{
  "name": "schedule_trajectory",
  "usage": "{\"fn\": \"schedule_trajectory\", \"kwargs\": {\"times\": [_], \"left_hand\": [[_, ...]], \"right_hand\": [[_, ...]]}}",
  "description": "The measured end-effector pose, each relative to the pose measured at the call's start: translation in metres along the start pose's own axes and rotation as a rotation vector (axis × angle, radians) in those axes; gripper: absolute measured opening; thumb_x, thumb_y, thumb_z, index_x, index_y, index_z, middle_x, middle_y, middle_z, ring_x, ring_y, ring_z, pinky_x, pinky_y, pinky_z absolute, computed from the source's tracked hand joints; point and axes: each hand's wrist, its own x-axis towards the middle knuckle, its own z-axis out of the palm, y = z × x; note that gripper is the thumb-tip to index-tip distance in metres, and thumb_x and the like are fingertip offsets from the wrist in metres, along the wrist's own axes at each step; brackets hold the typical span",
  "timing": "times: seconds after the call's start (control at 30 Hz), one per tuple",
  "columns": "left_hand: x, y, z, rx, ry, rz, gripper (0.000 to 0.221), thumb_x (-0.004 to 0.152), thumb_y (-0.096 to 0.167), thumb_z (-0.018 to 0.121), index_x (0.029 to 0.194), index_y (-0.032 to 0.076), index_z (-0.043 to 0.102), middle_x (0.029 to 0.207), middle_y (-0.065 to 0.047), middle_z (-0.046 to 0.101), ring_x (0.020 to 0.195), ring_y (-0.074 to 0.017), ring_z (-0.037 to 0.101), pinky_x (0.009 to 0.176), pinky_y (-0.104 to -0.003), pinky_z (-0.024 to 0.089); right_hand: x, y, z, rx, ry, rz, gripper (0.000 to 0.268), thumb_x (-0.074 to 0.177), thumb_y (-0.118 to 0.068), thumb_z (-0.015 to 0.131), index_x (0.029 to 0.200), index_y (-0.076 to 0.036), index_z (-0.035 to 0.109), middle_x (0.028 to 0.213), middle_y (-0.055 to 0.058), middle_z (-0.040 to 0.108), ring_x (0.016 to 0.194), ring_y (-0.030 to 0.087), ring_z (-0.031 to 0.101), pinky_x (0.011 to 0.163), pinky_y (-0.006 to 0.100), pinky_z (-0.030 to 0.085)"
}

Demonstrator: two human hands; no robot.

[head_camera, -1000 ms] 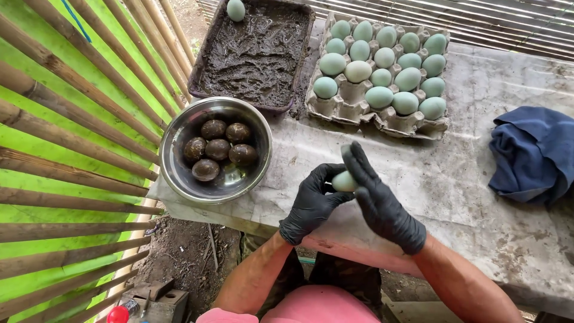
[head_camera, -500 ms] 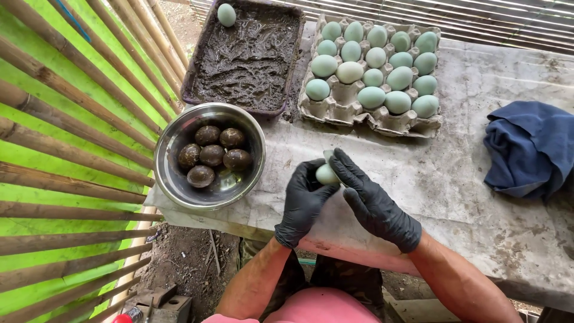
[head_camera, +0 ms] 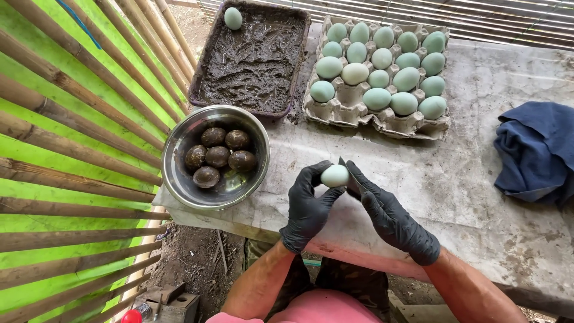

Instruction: A person wearing black gloves is coating light blue eggs with a dark mud or clay mixture. They take an egg from a cardboard carton, roll it in the mud tray, and then place the coated egg into a metal bowl.

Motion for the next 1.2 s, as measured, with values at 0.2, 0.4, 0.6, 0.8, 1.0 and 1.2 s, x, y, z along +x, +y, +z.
{"fn": "schedule_trajectory", "kwargs": {"times": [0.2, 0.4, 0.6, 0.8, 1.0, 1.2], "left_hand": [[-0.02, -0.008, 0.021, 0.148, -0.049, 0.25, 0.048, 0.075, 0.028, 0.09, 0.114, 0.012, 0.066, 0.109, -0.007, 0.073, 0.103, -0.027, 0.072, 0.09, -0.038, 0.058], [-0.005, -0.005, 0.003, 0.354, 0.125, 0.535, 0.044, 0.083, 0.023, 0.083, 0.119, 0.007, 0.063, 0.116, -0.012, 0.067, 0.105, -0.0337, 0.068, 0.091, -0.042, 0.057], [0.016, 0.076, -0.063, 0.254, -0.012, 0.39, 0.048, 0.077, 0.021, 0.089, 0.118, 0.008, 0.067, 0.114, -0.011, 0.07, 0.105, -0.0338, 0.071, 0.092, -0.04, 0.056], [0.187, 0.086, -0.12, 0.523, -0.156, 0.705, 0.043, 0.088, 0.01, 0.085, 0.123, 0.003, 0.061, 0.109, -0.017, 0.075, 0.093, -0.0256, 0.076, 0.076, -0.034, 0.065], [0.376, -0.007, -0.128, 0.608, -0.272, 0.575, 0.04, 0.078, 0.006, 0.087, 0.113, 0.006, 0.067, 0.105, -0.014, 0.066, 0.086, -0.0227, 0.067, 0.074, -0.031, 0.06], [0.451, -0.038, -0.112, 1.08, -0.407, 0.428, 0.049, 0.07, 0.001, 0.087, 0.115, 0.011, 0.071, 0.106, -0.016, 0.071, 0.09, -0.0389, 0.068, 0.075, -0.05, 0.057]], "right_hand": [[0.009, -0.008, 0.0, 0.148, 0.141, 0.009, 0.065, 0.102, -0.048, 0.043, 0.155, -0.01, 0.044, 0.155, 0.018, 0.051, 0.14, 0.033, 0.044, 0.115, 0.055, 0.036], [0.003, -0.002, 0.004, 0.356, 0.294, 0.257, 0.041, 0.1, -0.03, 0.057, 0.131, -0.006, 0.07, 0.109, 0.021, 0.079, 0.099, 0.029, 0.075, 0.095, 0.051, 0.059], [0.001, 0.01, -0.007, 0.524, 0.289, 0.18, 0.068, 0.094, -0.049, 0.058, 0.141, 0.0, 0.06, 0.118, 0.031, 0.073, 0.11, 0.041, 0.072, 0.067, 0.032, 0.056], [0.0, 0.02, -0.021, 0.354, 0.083, 0.017, 0.079, 0.101, -0.06, 0.034, 0.146, 0.004, 0.047, 0.15, 0.023, 0.055, 0.142, 0.037, 0.053, 0.115, 0.052, 0.048], [-0.022, 0.132, -0.203, -0.088, 0.255, 0.075, 0.062, 0.095, -0.046, 0.048, 0.134, 0.002, 0.058, 0.142, 0.022, 0.059, 0.137, 0.038, 0.054, 0.119, 0.051, 0.042], [-0.055, 0.284, -0.394, -0.619, 0.394, 0.2, 0.043, 0.089, -0.029, 0.065, 0.121, -0.001, 0.07, 0.132, 0.022, 0.065, 0.132, 0.038, 0.055, 0.124, 0.05, 0.035]]}}
